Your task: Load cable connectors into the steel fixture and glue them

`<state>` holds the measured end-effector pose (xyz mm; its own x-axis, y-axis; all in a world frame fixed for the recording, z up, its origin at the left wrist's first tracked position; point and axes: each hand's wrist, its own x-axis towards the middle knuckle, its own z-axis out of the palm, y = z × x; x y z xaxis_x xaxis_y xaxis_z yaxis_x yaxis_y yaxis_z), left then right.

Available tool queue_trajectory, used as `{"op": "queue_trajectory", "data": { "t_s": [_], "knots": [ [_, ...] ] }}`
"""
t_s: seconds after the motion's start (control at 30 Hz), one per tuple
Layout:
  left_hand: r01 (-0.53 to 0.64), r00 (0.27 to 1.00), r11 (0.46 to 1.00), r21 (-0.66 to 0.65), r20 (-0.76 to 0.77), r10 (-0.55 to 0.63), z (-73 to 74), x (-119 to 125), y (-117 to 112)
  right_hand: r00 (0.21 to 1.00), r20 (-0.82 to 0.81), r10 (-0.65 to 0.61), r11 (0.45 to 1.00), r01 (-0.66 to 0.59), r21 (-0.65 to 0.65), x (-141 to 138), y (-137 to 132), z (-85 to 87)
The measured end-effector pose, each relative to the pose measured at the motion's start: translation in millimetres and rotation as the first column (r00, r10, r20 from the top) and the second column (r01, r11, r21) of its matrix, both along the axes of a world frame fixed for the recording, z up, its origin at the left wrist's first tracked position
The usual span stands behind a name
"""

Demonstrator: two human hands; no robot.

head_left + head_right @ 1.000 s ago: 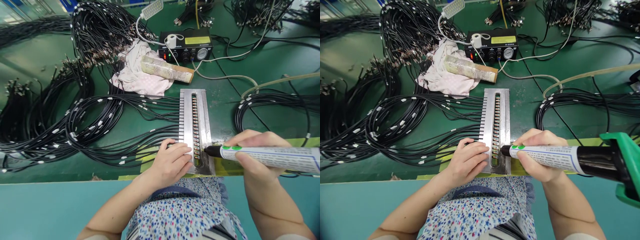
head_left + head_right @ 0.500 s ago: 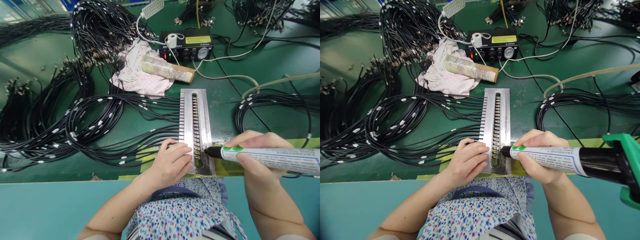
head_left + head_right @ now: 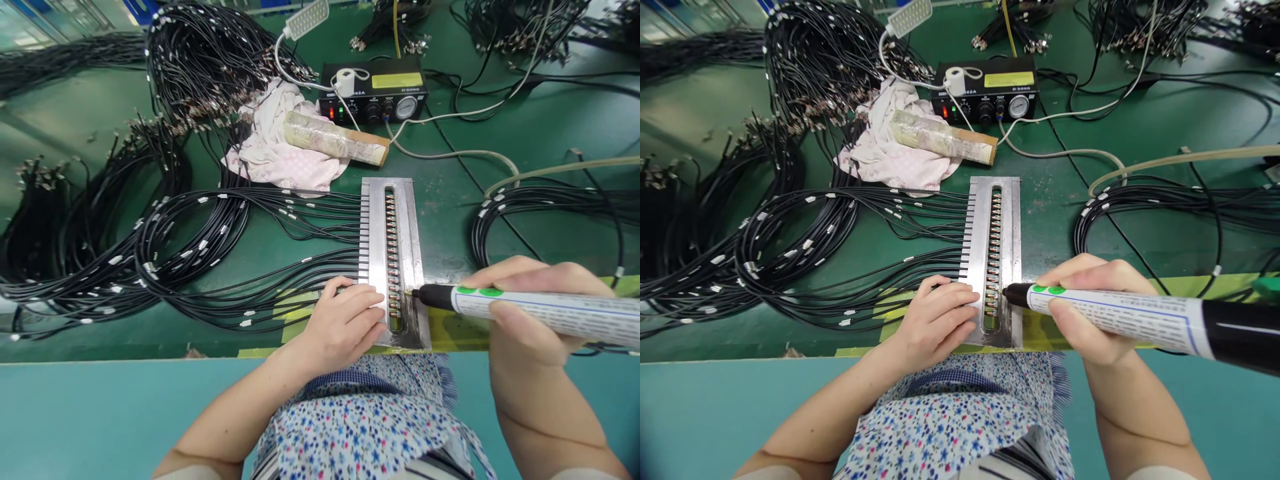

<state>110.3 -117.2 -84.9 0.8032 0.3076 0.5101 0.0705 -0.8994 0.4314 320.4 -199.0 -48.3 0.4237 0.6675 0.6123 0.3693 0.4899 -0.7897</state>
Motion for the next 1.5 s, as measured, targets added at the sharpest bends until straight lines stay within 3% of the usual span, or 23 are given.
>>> {"op": "queue_trajectory", "data": {
  "t_s": [0.1, 0.33, 0.6, 0.8, 1.5],
  "knots": [
    [0.013, 1.0, 0.999, 0.041, 0.007, -0.013, 0.2, -0.5, -0.1, 0.996, -0.013, 0.083, 0.994, -0.082, 0.074, 2.6, -0.2, 3.5],
    [0.036, 0.998, 0.997, 0.071, 0.053, -0.04, -0.6, -1.3, -1.2, 0.982, -0.011, 0.189, 0.982, -0.189, 0.001, 2.8, -4.3, 2.5],
    [0.037, 0.998, 0.999, 0.039, 0.049, -0.039, -0.7, 0.2, -0.2, 0.98, 0.039, 0.194, 0.981, -0.194, -0.019, 2.9, -3.4, -6.2],
    [0.041, 0.999, 0.999, 0.032, 0.032, -0.042, -0.3, 0.5, -0.4, 0.985, 0.042, 0.168, 0.986, -0.167, -0.018, 1.2, -1.6, -6.6],
    [0.057, 0.998, 0.998, 0.012, 0.041, -0.057, 0.2, 0.4, 0.1, 0.968, 0.008, 0.251, 0.968, -0.251, -0.027, -0.1, -5.3, -5.0]
  ]
}}
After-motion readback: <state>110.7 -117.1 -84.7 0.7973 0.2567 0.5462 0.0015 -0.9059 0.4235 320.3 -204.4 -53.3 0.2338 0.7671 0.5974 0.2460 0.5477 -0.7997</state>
